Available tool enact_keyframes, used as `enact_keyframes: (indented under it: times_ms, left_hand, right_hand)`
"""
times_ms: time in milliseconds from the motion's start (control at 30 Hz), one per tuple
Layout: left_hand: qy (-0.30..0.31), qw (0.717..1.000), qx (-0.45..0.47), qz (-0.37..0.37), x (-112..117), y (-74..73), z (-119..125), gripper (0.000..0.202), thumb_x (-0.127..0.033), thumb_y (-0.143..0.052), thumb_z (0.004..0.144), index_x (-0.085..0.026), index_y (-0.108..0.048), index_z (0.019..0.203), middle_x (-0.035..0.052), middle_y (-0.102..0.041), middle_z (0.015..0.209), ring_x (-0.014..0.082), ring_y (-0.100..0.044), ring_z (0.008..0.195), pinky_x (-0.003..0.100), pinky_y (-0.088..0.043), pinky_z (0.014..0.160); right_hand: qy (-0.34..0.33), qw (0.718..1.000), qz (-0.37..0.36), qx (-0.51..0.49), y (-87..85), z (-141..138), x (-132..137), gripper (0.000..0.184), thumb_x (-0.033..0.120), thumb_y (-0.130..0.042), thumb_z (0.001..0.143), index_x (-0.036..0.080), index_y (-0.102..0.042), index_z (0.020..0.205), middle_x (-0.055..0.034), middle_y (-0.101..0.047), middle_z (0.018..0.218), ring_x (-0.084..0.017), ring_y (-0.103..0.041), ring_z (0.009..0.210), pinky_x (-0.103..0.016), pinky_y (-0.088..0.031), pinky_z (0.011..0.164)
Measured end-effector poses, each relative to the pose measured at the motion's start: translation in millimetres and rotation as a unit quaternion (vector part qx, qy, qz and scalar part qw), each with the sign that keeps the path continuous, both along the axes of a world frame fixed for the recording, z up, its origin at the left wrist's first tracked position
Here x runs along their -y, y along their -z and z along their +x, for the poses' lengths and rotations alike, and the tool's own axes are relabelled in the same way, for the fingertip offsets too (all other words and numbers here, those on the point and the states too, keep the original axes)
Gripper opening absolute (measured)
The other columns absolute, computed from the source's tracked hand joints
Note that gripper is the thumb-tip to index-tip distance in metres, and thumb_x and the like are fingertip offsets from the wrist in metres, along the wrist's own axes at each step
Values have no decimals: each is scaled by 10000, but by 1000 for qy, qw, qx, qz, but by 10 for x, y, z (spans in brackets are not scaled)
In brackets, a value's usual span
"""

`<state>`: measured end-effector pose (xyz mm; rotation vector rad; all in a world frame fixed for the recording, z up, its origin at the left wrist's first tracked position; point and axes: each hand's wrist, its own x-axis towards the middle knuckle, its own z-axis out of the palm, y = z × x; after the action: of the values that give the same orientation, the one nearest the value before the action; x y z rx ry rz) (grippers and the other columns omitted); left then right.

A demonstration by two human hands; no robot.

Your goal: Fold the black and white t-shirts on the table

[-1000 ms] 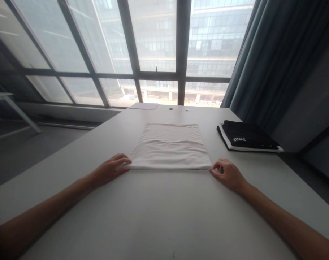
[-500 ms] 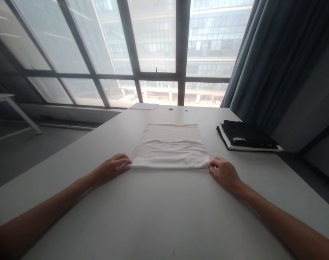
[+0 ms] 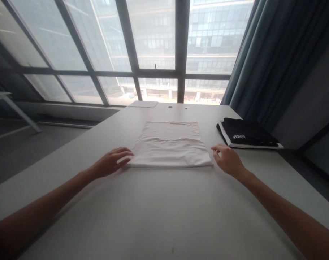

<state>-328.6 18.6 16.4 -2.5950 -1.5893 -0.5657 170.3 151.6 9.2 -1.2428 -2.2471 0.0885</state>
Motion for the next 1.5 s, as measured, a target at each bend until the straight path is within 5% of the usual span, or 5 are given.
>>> enact_keyframes:
  times_ms: [233,467,833,1133,1500]
  left_hand:
    - [-15,998,-29,-60,-409,185,416,585,-546,-298,1038,-224,-433,1508,90,-397,1562,272,-344,1450,448,-270,1194]
    - [14,986,-84,-145,-218,298,133,631,-565,-306,1041,-300,-164,1595,30,-139,1639,252,-101,1521,458,-60,1234]
    - [77,992,-62,-73,28,184,-341,471,-371,-485,1022,-225,-492,1470,75,-494,1490,218,-471,1375,367,-380,1172]
    - [68,992,-78,-68,41,4,-97,349,-161,-466,955,-255,-692,1203,46,-681,1272,210,-648,1177,335,-520,1025]
    - [45,978,129,-156,593,-646,-16,257,-396,-578,948,-201,-742,981,55,-752,913,173,-695,792,223,-557,729]
  right_hand:
    - [-119,989,-18,89,183,-788,-117,550,370,-349,1000,166,-427,1505,-112,-449,1527,-272,-373,1429,-464,-299,1182]
    - [-160,968,-82,176,533,-241,-158,629,532,-290,1030,233,-241,1582,-82,-200,1631,-269,-130,1511,-545,-160,1212]
    - [-260,957,9,128,359,201,-166,351,335,-489,990,287,-648,1299,-49,-602,1389,-257,-556,1293,-496,-368,1161]
    - [-241,967,27,80,325,154,-82,233,260,-528,934,259,-736,1038,-56,-736,1162,-259,-688,1088,-468,-496,1038]
    - [-212,962,-163,-50,-418,493,531,209,416,-608,895,245,-729,906,-93,-737,955,-278,-687,882,-367,-567,761]
